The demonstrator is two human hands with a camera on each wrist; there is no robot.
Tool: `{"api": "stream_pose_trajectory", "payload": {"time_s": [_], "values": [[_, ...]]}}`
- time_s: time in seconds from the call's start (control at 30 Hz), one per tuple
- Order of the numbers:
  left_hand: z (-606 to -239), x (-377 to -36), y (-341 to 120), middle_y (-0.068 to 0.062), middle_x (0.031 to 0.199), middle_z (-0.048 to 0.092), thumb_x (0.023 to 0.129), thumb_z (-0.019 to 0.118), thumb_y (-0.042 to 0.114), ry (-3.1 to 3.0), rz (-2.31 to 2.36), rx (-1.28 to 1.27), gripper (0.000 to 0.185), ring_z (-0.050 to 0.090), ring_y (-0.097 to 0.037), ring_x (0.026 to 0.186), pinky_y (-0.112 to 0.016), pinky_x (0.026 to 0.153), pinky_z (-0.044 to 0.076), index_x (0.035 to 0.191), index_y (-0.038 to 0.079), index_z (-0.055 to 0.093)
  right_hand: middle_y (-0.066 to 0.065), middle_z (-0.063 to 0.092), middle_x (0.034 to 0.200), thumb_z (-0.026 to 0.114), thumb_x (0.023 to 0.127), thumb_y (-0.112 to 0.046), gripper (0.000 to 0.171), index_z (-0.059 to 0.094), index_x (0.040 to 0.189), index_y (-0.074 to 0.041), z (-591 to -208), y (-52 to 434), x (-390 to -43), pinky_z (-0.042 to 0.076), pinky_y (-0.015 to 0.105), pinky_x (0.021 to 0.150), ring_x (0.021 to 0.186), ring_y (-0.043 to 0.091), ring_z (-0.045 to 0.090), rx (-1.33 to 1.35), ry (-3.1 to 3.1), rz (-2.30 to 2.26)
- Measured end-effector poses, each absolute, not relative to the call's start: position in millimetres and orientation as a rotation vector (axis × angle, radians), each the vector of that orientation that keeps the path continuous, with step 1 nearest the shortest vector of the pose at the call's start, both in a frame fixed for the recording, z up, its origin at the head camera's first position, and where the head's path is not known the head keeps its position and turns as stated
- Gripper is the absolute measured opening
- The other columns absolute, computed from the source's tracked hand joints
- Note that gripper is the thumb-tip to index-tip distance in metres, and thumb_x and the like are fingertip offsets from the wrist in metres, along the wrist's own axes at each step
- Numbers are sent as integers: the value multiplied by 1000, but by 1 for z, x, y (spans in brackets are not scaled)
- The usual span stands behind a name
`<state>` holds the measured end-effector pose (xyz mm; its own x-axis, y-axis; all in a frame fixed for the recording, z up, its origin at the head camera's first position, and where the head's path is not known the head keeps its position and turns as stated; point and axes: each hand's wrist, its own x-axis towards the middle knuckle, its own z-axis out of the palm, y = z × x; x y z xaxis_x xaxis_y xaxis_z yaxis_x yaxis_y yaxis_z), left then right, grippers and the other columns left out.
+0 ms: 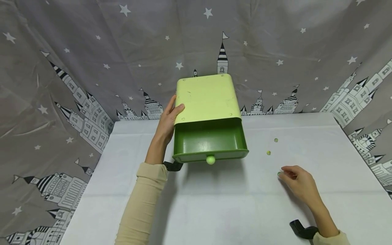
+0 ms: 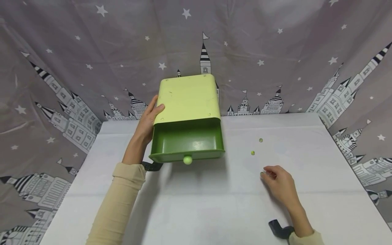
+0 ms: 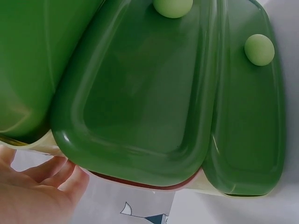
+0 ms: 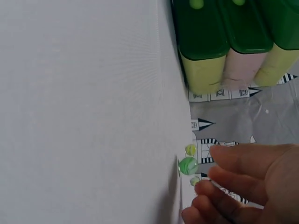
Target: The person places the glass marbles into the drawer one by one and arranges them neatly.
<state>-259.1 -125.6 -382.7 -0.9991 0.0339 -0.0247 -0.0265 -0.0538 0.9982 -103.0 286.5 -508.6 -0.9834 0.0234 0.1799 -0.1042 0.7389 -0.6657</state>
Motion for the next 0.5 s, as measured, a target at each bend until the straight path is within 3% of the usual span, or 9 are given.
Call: {"api": "stream_pose_trajectory", "payload": {"time_s": [0.5], "values": [[-383, -259, -126, -2, 159, 28, 97, 64, 39, 2132, 2249, 11, 73, 43, -22, 134, -40, 100, 45, 158, 36, 23, 14, 66, 93, 75, 85, -4, 23, 71, 104, 9, -518, 285, -104, 45, 33, 66, 80, 25, 59, 64, -2801, 1036]]}}
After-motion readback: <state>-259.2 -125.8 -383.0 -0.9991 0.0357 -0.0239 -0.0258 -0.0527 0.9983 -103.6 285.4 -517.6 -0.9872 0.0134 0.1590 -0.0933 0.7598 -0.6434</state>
